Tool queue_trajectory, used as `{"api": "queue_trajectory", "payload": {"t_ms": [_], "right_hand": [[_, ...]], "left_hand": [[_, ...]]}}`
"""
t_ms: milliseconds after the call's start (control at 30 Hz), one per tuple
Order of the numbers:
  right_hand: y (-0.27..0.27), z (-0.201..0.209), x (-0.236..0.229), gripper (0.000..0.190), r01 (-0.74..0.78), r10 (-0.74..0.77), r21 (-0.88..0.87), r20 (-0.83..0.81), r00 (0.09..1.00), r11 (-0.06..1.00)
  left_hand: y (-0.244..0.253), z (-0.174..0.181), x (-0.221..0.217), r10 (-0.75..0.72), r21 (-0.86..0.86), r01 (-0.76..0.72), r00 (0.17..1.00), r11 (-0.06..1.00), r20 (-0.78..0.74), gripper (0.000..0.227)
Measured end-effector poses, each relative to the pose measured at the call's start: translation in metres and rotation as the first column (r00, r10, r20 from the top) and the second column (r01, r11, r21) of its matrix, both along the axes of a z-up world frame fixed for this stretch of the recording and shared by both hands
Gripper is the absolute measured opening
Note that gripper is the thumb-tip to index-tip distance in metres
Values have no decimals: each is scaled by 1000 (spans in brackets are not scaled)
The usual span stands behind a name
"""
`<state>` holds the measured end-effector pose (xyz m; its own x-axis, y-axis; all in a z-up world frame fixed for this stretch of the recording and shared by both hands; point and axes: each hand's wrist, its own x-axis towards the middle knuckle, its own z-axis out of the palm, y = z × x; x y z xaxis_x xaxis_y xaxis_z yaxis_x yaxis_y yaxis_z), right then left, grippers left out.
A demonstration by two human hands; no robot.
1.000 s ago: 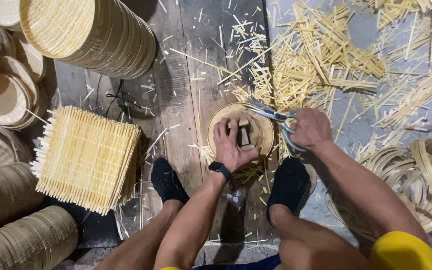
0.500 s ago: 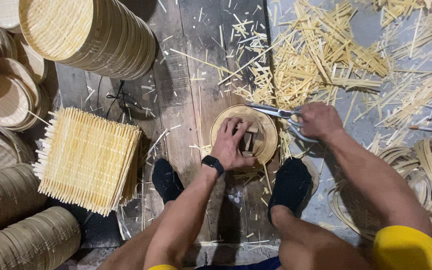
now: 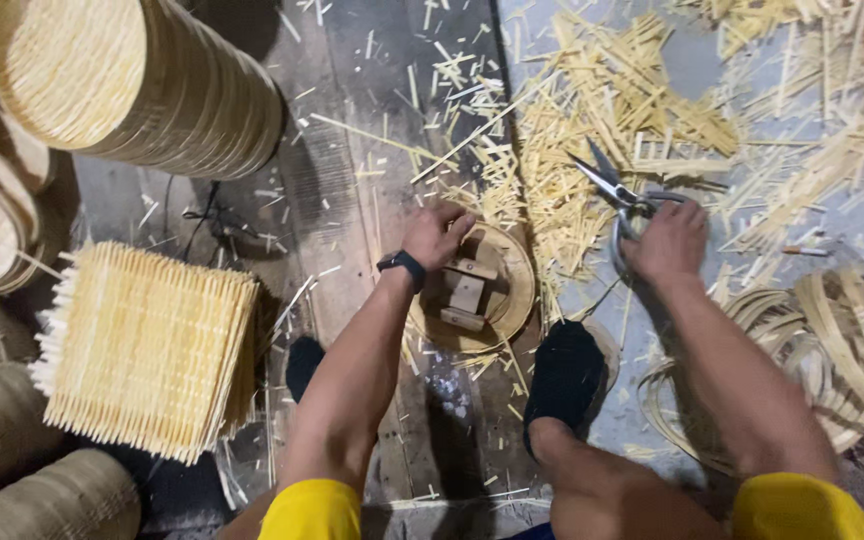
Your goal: The person assembles circular bamboo lids by placing a square woven bamboo mat onto a frame, using a wooden form to shape the mat, and trimming the protruding bamboo strips with scissors.
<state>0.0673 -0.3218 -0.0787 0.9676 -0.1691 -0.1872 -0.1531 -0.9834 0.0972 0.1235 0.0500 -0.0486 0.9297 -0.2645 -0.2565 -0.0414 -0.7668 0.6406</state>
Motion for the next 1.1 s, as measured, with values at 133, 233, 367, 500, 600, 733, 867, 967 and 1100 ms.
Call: {"api": "queue_trajectory", "payload": {"t_ms": [133, 233, 367, 500, 600, 733, 867, 967, 1100], "right_hand": [[63, 11, -34, 60, 304, -240, 738, -195, 951, 603], [114, 15, -41, 27, 599, -95, 728, -606, 790, 334], [123, -3, -45, 21, 541, -176, 799, -512, 841, 262], [127, -26, -46, 22, 402, -197, 816, -350, 916, 416], [131, -23, -50, 20, 338, -236, 802, -250, 939, 494], [128, 3, -54, 21, 287, -208, 831, -211, 955, 476], [124, 9, -74, 33, 464, -211, 778, -414, 886, 424], [132, -8, -93, 22, 589, -248, 804, -557, 792, 76], [129, -29, -101, 14, 544, -295, 838, -528, 796, -31]], "left_hand": [[-18, -2, 11, 59, -48, -76, 955, 996, -289, 41], [-26, -2, 7, 71, 21, -68, 981, 997, -182, 39], [-24, -17, 5, 54, 9, -53, 991, 999, -124, 36], [-21, -26, 4, 72, 40, -69, 992, 997, -101, 37], [-20, -27, 1, 127, -4, -129, 983, 992, -135, 39], [-10, -41, 1, 150, -177, -192, 962, 965, -228, 41], [51, -44, -30, 413, 100, -417, 909, 904, 52, 38], [93, -33, -92, 561, 27, -592, 748, 806, -353, 38], [101, -40, -112, 603, -64, -710, 638, 701, -479, 41]]}}
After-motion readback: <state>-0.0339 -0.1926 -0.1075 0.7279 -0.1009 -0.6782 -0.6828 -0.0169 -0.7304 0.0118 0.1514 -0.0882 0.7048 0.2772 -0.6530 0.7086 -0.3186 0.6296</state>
